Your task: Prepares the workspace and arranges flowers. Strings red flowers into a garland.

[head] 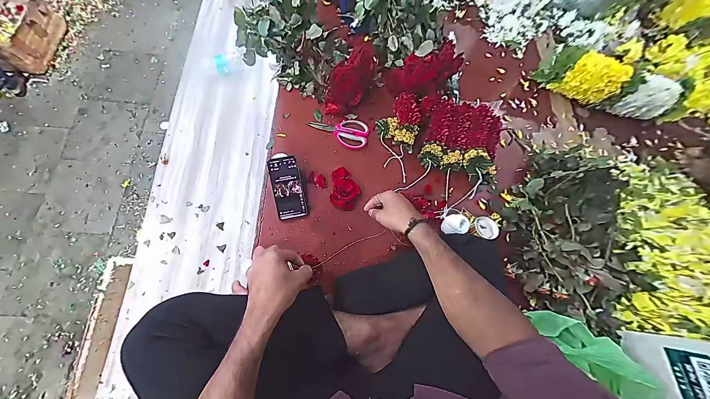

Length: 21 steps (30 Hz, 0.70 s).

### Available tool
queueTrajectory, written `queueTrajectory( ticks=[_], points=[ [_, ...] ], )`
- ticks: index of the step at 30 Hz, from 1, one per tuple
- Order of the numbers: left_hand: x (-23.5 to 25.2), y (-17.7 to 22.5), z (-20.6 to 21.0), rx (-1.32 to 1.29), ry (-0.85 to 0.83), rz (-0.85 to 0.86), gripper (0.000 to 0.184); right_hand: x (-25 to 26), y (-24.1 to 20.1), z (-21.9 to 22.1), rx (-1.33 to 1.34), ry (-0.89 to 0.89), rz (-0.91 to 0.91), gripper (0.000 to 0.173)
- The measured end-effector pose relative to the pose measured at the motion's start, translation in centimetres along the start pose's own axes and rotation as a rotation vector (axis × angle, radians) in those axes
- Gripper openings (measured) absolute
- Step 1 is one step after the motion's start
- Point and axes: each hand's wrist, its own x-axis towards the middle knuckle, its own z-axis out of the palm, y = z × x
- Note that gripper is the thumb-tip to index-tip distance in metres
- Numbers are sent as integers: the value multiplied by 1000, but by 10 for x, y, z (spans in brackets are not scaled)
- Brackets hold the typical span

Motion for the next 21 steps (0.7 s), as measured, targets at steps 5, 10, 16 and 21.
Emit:
queueTrajectory(
  ticks=[5, 10, 16, 21],
  points=[
    [8, -4, 7, -14, -47, -27, 20, 53, -15, 38, -100, 100, -18, 18],
    [12, -3, 9, 9, -89, -45, 20, 75, -19, 57, -64, 222, -13, 25],
    [12, 1, 12, 11, -112, -4, 19, 75, -16, 62, -134, 192, -54, 25],
    [10, 0, 11, 21, -112, 7, 21, 72, -17, 52, 10, 254, -6, 13]
  ],
)
